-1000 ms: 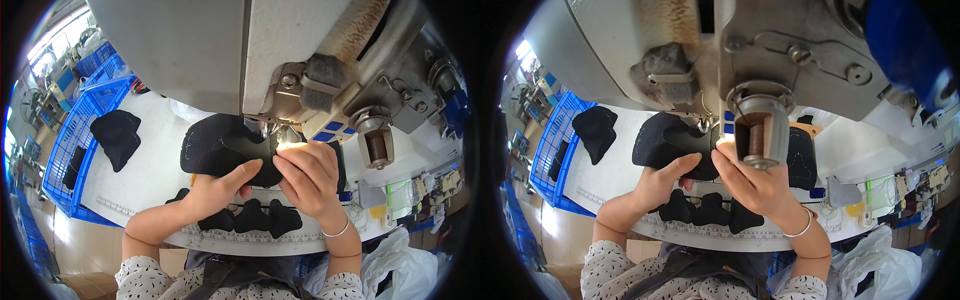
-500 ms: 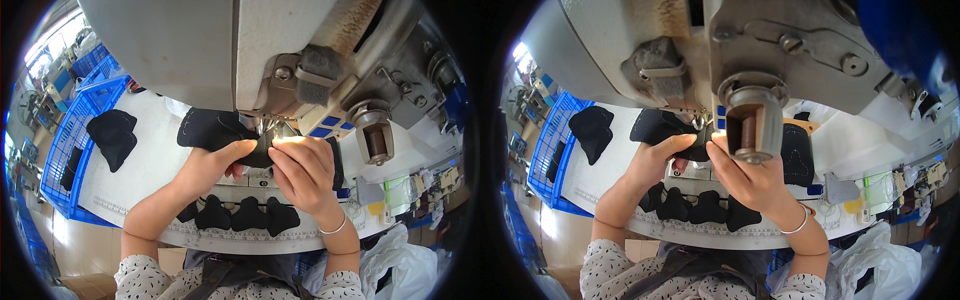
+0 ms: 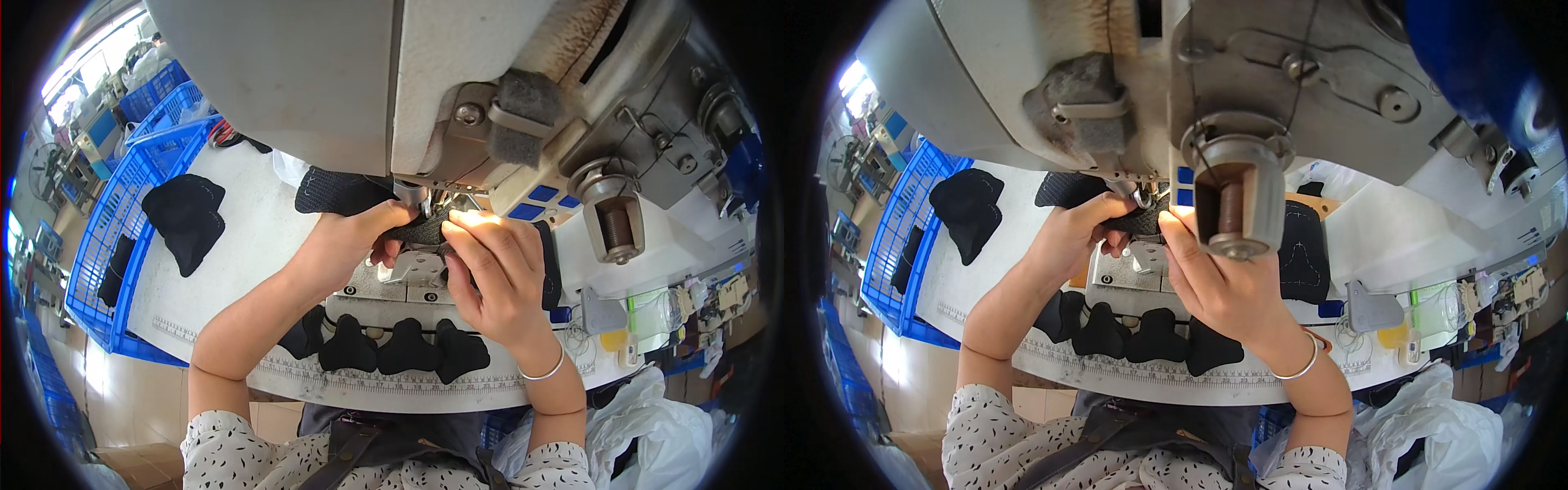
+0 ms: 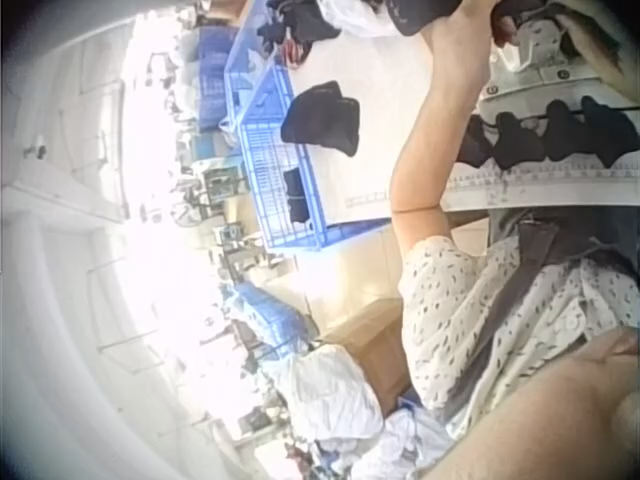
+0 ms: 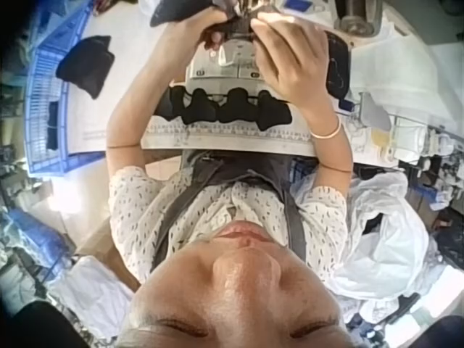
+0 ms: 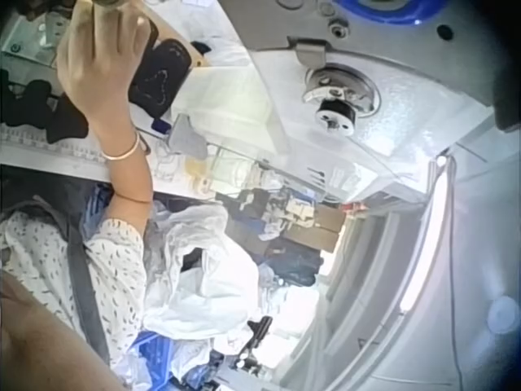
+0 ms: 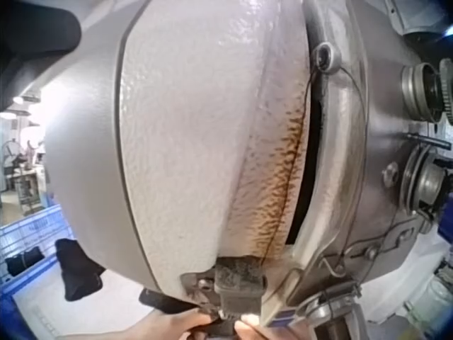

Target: Using an industrial sewing machine to stitch together black fabric shoe components.

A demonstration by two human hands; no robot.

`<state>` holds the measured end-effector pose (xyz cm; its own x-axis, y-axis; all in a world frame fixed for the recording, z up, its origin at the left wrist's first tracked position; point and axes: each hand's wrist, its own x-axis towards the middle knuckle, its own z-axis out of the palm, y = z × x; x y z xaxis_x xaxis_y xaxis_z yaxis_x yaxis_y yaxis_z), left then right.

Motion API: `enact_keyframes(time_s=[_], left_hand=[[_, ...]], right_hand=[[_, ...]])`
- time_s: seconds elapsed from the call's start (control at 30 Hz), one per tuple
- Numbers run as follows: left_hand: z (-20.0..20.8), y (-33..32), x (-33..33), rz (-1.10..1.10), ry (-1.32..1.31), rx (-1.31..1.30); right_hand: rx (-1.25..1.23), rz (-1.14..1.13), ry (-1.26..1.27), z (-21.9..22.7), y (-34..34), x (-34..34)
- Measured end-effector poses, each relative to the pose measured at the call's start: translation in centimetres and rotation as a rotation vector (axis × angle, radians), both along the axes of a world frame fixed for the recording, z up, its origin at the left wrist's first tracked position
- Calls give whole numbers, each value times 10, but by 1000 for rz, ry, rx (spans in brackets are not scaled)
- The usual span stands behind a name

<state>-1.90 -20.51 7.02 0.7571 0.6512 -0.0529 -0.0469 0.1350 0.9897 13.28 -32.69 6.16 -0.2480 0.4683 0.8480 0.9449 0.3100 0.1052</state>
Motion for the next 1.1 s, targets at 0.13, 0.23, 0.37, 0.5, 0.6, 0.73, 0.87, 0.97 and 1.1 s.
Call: enact_keyframes(time_s=[0.13,0.23,0.37,0.5,0.6,0.73,0.87,0.97,1.1], left_hand=[[3,-3,0,15,30,25],[7,-7,1,8,0,-10],[-5,-18,0,141,31,100],[-7,-19,3,112,72,-1],[-7,-18,-1,73,84,128],[-4,-1,-2,-72,120,166],[-2,69,-24,-346,5,301],[1,98,-22,-272,-384,-433],[30,64,-2,-156,139,107]], right_hand=[[-33,10,25,1,-1,-1],[-47,-5,25,3,-3,-1],[-48,10,34,1,-2,-1],[-39,19,30,-1,-2,1],[-35,-8,11,1,-2,0],[-29,-9,28,-2,1,3],[-1,4,26,-3,3,3],[-4,30,59,-3,4,2],[-25,18,67,-2,0,10]])
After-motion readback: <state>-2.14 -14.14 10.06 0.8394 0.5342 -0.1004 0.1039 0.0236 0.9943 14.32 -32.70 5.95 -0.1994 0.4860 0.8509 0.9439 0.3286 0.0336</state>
